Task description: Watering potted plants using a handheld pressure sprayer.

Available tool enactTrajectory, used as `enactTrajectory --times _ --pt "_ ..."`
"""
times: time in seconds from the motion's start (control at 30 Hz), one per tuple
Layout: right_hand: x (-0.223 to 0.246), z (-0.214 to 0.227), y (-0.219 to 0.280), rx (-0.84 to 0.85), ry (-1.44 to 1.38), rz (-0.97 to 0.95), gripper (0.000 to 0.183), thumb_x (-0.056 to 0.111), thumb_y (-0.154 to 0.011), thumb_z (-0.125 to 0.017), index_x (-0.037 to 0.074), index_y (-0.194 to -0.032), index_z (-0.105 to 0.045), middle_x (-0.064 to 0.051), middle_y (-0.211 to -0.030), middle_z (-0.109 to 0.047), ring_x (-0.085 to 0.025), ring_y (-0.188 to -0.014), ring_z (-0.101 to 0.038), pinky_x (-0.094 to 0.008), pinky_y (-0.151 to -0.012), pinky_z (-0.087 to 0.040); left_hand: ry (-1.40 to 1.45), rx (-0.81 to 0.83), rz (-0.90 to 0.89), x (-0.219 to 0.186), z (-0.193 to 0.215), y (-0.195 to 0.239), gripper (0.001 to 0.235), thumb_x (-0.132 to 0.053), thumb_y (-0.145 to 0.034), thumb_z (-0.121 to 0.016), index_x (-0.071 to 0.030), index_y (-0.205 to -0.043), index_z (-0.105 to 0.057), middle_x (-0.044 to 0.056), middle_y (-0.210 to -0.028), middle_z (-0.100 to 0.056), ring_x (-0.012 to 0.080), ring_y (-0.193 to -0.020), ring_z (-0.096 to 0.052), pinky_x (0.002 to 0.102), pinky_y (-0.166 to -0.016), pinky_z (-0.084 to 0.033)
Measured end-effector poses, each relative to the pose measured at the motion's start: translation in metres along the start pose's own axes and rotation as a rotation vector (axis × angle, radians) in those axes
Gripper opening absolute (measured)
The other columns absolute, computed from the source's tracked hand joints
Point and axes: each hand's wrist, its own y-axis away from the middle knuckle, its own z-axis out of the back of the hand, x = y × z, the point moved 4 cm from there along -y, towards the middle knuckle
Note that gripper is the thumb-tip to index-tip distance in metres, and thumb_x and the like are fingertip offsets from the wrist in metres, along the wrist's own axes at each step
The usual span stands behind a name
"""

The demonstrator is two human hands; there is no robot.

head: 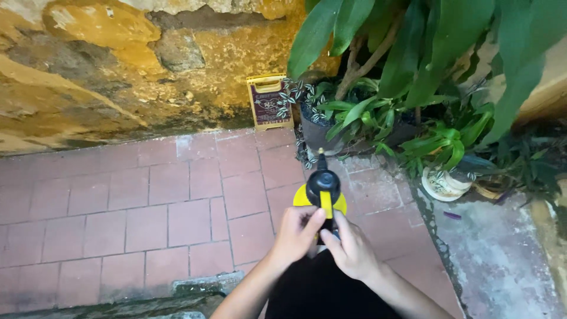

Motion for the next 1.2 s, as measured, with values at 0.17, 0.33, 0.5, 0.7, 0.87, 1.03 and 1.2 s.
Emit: enactTrajectory --times 0.17,0.33,0.5,0.7,0.87,1.03,1.2 --pt "0.026 0.022 -0.049 0.189 0.102 0.133 0.055 0.02 -0.092 -0.063 -0.005 -0.138 -0.046 -0.024 -0.108 -0.069 -0.042 -0.096 -0.07 -0.047 -0.081 -0.055 0.103 -0.061 -0.045 0.034 0.01 -0.04 0.039 -0.029 -0.102 -0.059 0.003 -0.084 -0.072 0.003 -0.067 -0.069 0.008 -0.063 -0.06 0.03 -0.058 -0.051" --pt "0.053 0.059 -0.082 0.222 0.092 0.529 0.023 0.012 -0.097 -0.064 0.008 -0.119 -0.07 -0.011 -0.108 -0.077 -0.029 -0.103 -0.076 -0.039 -0.091 -0.059 0.224 -0.233 0.1 0.09 0.006 -0.057 0.032 -0.022 -0.103 -0.053 0.002 -0.094 -0.072 0.002 -0.073 -0.067 0.0088 -0.066 -0.061 0.029 -0.062 -0.051" --pt "0.03 0.068 -0.116 0.365 -0.086 0.351 0.024 0.008 -0.095 -0.06 0.007 -0.118 -0.07 -0.006 -0.101 -0.079 -0.022 -0.094 -0.079 -0.035 -0.085 -0.061 0.303 -0.282 0.144 0.088 0.029 -0.056 0.031 -0.021 -0.104 -0.049 0.001 -0.09 -0.065 0.0 -0.065 -0.058 0.009 -0.057 -0.056 0.027 -0.055 -0.047" --pt "-0.007 0.036 -0.122 0.482 -0.166 0.155 0.034 0.005 -0.095 -0.059 0.003 -0.129 -0.062 -0.006 -0.103 -0.078 -0.021 -0.1 -0.075 -0.035 -0.092 -0.056 0.197 -0.305 0.112 0.076 0.097 -0.056 0.029 -0.02 -0.101 -0.047 -0.003 -0.088 -0.067 -0.001 -0.062 -0.058 0.0087 -0.054 -0.054 0.027 -0.052 -0.044" --pt "-0.014 -0.006 -0.142 0.541 -0.226 -0.023 0.033 0.007 -0.095 -0.059 0.006 -0.127 -0.063 -0.004 -0.099 -0.077 -0.016 -0.095 -0.076 -0.031 -0.089 -0.059 0.06 -0.163 0.115 0.069 0.129 -0.076 0.029 -0.019 -0.1 -0.048 -0.002 -0.082 -0.064 -0.001 -0.057 -0.059 0.0096 -0.051 -0.056 0.028 -0.051 -0.046" --pt "0.009 -0.045 -0.175 0.47 -0.189 -0.003 0.028 0.009 -0.097 -0.058 0.005 -0.124 -0.066 -0.005 -0.099 -0.077 -0.016 -0.093 -0.074 -0.031 -0.086 -0.057 0.156 -0.146 0.282 0.097 0.183 -0.095 0.03 -0.02 -0.1 -0.048 -0.003 -0.082 -0.066 -0.001 -0.055 -0.055 0.0087 -0.047 -0.049 0.027 -0.046 -0.038" --pt "0.018 -0.091 -0.193 0.361 -0.241 -0.095 0.025 0.009 -0.098 -0.058 0.006 -0.121 -0.067 -0.004 -0.099 -0.078 -0.015 -0.092 -0.075 -0.031 -0.086 -0.058 0.219 0.025 0.188 0.081 0.219 -0.121 0.03 -0.023 -0.102 -0.051 -0.002 -0.087 -0.067 -0.002 -0.061 -0.057 0.0072 -0.051 -0.05 0.025 -0.049 -0.04"
